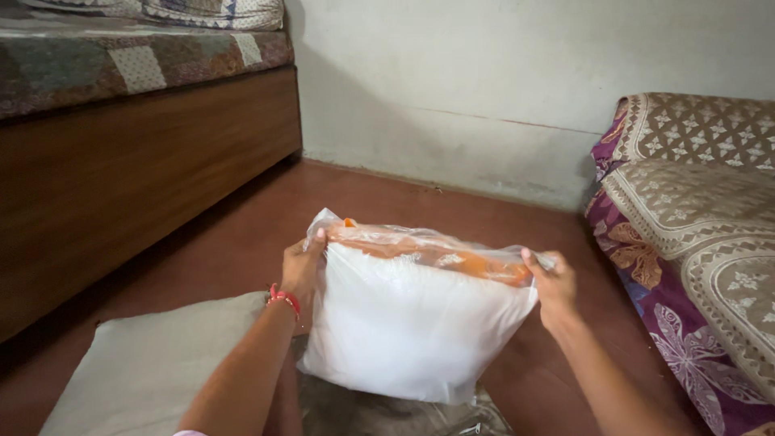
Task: The person unzips a decorative pillow cover and removes a white pillow insert. They then place a new pillow insert, still inside a clear plastic packaging bag, into the cover and zip it closed.
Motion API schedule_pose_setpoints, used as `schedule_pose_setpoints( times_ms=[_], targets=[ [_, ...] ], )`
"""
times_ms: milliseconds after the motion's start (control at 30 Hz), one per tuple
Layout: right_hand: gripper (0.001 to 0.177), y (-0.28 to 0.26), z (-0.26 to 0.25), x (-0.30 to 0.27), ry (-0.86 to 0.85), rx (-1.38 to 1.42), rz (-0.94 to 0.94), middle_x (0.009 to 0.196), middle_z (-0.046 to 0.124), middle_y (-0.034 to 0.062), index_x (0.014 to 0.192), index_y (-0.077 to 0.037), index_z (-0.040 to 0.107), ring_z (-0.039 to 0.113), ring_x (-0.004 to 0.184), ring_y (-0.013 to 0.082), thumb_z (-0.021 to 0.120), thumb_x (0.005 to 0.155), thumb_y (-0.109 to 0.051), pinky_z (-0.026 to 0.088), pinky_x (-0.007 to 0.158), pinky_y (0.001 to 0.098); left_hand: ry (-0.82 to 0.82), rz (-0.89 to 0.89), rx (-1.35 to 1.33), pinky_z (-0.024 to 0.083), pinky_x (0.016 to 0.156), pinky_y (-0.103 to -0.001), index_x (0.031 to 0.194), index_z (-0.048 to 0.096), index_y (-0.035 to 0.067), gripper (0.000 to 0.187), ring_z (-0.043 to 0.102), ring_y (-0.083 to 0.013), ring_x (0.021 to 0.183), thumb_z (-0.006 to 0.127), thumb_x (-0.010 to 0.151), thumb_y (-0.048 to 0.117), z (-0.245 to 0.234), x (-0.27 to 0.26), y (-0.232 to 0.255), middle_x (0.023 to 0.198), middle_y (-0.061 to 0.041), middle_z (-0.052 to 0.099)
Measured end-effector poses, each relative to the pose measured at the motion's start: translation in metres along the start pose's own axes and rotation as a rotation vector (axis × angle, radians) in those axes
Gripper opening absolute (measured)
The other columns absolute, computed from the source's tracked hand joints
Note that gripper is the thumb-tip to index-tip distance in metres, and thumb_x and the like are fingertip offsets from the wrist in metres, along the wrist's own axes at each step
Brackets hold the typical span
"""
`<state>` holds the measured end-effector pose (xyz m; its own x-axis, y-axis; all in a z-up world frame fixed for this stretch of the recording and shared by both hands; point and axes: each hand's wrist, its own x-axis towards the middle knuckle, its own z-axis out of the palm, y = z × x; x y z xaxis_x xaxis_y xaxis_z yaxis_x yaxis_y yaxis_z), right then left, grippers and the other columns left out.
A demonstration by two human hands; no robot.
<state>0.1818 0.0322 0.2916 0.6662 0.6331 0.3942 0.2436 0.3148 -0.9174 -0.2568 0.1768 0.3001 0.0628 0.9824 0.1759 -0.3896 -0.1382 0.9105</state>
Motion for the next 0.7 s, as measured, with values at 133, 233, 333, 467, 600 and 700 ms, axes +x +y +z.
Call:
schedule_pose_setpoints(
  times_ms=[133,233,333,467,600,700],
  targets=[
    [0.03,-0.005,-0.005,-0.001,-0.187,0.055,0.155,0.088,0.062,0.0006,0.097,-0.009,0.061,0.055,0.075,0.0136,0.079,0.092,-0.033,0.046,0.064,0.0314,0.124,-0.059,0.218,0.041,0.058,-0.033,0.1,0.075,-0.004,0.046,0.048,-0.0135,0.065,0.069,0.099,0.042,-0.02,0.028,-0.036,0.077,-0.003,0.062],
    [0.035,-0.008,-0.009,-0.012,-0.219,-0.005,0.288,0.101,0.063,-0.0008,0.112,-0.01,0.063,0.055,0.088,0.0119,0.075,0.094,-0.038,0.043,0.073,0.0337,0.105,-0.082,0.314,0.042,0.059,-0.033,0.101,0.073,-0.006,0.052,0.049,-0.0143,0.066,0.066,0.101,0.045,-0.027,0.028,-0.047,0.077,-0.004,0.062],
    [0.048,-0.013,-0.012,-0.023,-0.37,-0.023,0.39,0.116,0.068,-0.0036,0.127,-0.017,0.062,0.06,0.103,0.0106,0.074,0.085,-0.038,0.046,0.087,0.0355,0.045,-0.131,0.272,0.049,0.065,-0.033,0.109,0.074,0.0,0.049,0.058,-0.014,0.072,0.063,0.098,0.046,-0.033,0.016,-0.032,0.085,-0.005,0.069],
    [0.064,0.007,-0.019,-0.04,-0.539,-0.037,0.432,0.123,0.069,-0.0024,0.131,-0.017,0.059,0.062,0.113,0.0132,0.084,0.073,-0.029,0.047,0.098,0.0375,-0.138,-0.137,0.334,0.058,0.08,-0.035,0.124,0.067,0.001,0.047,0.07,-0.0175,0.089,0.075,0.087,0.03,-0.037,-0.011,-0.007,0.103,-0.01,0.076],
    [0.046,0.03,-0.018,-0.038,-0.37,-0.201,0.41,0.109,0.075,0.0033,0.116,-0.005,0.074,0.065,0.105,0.0167,0.084,0.08,-0.031,0.046,0.094,0.0394,-0.52,-0.096,0.311,0.059,0.091,-0.033,0.133,0.056,0.005,0.065,0.071,-0.0147,0.105,0.084,0.076,0.014,-0.046,-0.034,0.004,0.118,-0.006,0.075],
    [0.032,0.04,-0.003,-0.034,-0.327,-0.131,0.223,0.099,0.078,-0.0002,0.105,-0.009,0.078,0.066,0.098,0.0121,0.086,0.078,-0.024,0.045,0.096,0.0281,-0.545,-0.08,0.315,0.057,0.094,-0.035,0.129,0.062,-0.001,0.063,0.071,-0.0187,0.108,0.088,0.072,0.01,-0.042,-0.041,-0.009,0.119,-0.011,0.075]
  ],
)
